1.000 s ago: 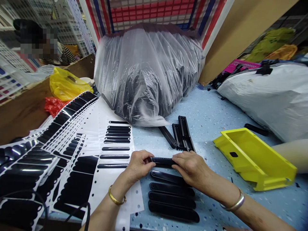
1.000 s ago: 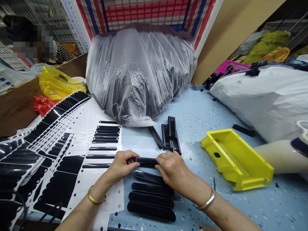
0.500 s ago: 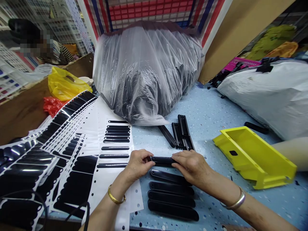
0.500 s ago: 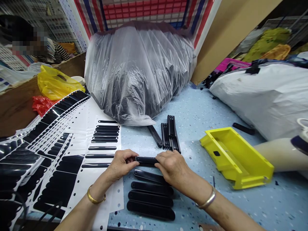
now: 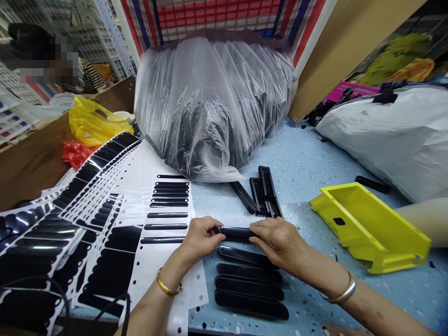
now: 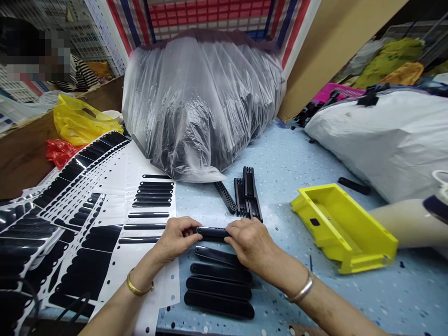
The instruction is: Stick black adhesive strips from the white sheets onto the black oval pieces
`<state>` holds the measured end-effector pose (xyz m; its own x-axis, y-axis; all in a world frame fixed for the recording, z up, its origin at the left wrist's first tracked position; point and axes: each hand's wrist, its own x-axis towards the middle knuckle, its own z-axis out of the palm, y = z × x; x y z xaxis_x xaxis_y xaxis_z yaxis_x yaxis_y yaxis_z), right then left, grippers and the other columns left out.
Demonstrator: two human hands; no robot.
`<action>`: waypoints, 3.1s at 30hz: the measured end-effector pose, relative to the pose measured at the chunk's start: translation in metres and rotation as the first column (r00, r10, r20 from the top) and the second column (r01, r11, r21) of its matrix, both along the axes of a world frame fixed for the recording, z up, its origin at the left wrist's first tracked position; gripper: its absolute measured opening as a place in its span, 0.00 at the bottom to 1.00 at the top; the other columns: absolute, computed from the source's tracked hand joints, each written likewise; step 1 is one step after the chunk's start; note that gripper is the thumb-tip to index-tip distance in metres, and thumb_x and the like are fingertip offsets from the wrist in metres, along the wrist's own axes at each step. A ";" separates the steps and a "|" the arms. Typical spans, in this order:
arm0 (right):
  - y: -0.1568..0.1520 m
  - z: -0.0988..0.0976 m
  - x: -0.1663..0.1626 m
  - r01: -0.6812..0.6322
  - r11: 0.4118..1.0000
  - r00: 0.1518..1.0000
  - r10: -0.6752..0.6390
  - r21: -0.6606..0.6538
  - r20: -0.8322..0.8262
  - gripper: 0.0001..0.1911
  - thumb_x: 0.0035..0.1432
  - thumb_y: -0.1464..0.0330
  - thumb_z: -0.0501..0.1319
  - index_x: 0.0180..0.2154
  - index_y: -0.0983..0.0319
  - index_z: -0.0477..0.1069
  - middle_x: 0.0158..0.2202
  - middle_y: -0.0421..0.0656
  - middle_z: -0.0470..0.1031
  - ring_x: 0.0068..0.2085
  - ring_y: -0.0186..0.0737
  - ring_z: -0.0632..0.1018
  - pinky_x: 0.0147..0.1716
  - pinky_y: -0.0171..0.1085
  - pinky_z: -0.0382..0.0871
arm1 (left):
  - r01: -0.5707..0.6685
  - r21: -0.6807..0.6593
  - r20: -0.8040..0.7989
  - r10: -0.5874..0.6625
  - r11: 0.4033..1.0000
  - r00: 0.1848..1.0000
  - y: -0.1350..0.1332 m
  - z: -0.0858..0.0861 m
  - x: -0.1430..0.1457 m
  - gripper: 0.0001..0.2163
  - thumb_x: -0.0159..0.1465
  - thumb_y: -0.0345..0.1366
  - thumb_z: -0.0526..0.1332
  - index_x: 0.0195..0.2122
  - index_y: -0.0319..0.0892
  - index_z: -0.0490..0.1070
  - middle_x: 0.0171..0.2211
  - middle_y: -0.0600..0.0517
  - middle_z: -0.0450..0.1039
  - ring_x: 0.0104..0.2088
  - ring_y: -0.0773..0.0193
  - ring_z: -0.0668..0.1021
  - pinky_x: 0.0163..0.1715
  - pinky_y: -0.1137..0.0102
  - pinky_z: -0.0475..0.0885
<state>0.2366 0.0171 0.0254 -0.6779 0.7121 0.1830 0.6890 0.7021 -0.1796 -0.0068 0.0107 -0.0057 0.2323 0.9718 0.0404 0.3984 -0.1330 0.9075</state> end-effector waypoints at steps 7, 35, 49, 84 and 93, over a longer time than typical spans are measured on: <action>-0.002 -0.001 -0.002 0.012 1.000 1.000 -0.012 0.004 0.018 0.05 0.61 0.73 0.61 0.35 0.61 0.76 0.35 0.45 0.81 0.33 0.43 0.78 0.33 0.39 0.61 | -0.002 0.000 -0.006 0.002 1.000 1.000 0.000 0.000 0.000 0.08 0.51 0.26 0.68 0.33 0.38 0.82 0.23 0.54 0.73 0.22 0.69 0.71 0.25 0.74 0.67; 0.000 0.001 -0.006 0.009 1.000 0.998 -0.010 0.020 0.054 0.08 0.60 0.74 0.60 0.29 0.61 0.73 0.29 0.42 0.77 0.30 0.40 0.75 0.32 0.39 0.54 | -0.003 -0.017 0.013 0.003 1.000 1.000 -0.001 0.003 0.000 0.07 0.53 0.28 0.67 0.34 0.38 0.82 0.24 0.53 0.74 0.22 0.69 0.71 0.24 0.74 0.68; -0.001 0.000 -0.004 -0.001 1.000 1.000 0.001 0.017 0.028 0.07 0.61 0.73 0.59 0.31 0.61 0.74 0.30 0.43 0.79 0.32 0.41 0.76 0.32 0.39 0.54 | -0.024 -0.088 0.061 0.029 0.996 0.998 0.001 0.005 -0.002 0.09 0.50 0.27 0.67 0.34 0.37 0.82 0.24 0.52 0.74 0.23 0.68 0.73 0.24 0.74 0.70; -0.007 0.012 -0.010 0.027 1.000 0.998 -0.027 0.007 0.061 0.08 0.60 0.75 0.60 0.28 0.62 0.71 0.28 0.42 0.76 0.30 0.41 0.74 0.31 0.39 0.54 | -0.003 -0.186 0.089 0.019 0.983 0.996 0.006 0.010 0.001 0.12 0.62 0.40 0.58 0.28 0.39 0.76 0.16 0.56 0.68 0.18 0.67 0.73 0.21 0.75 0.67; -0.006 0.010 -0.007 0.030 0.999 0.999 -0.029 -0.042 0.015 0.07 0.59 0.75 0.62 0.29 0.62 0.74 0.29 0.43 0.78 0.32 0.42 0.76 0.32 0.39 0.60 | 0.037 0.083 -0.078 -0.031 0.996 0.996 0.003 0.008 0.004 0.10 0.62 0.34 0.59 0.28 0.42 0.80 0.25 0.51 0.79 0.28 0.63 0.79 0.29 0.73 0.72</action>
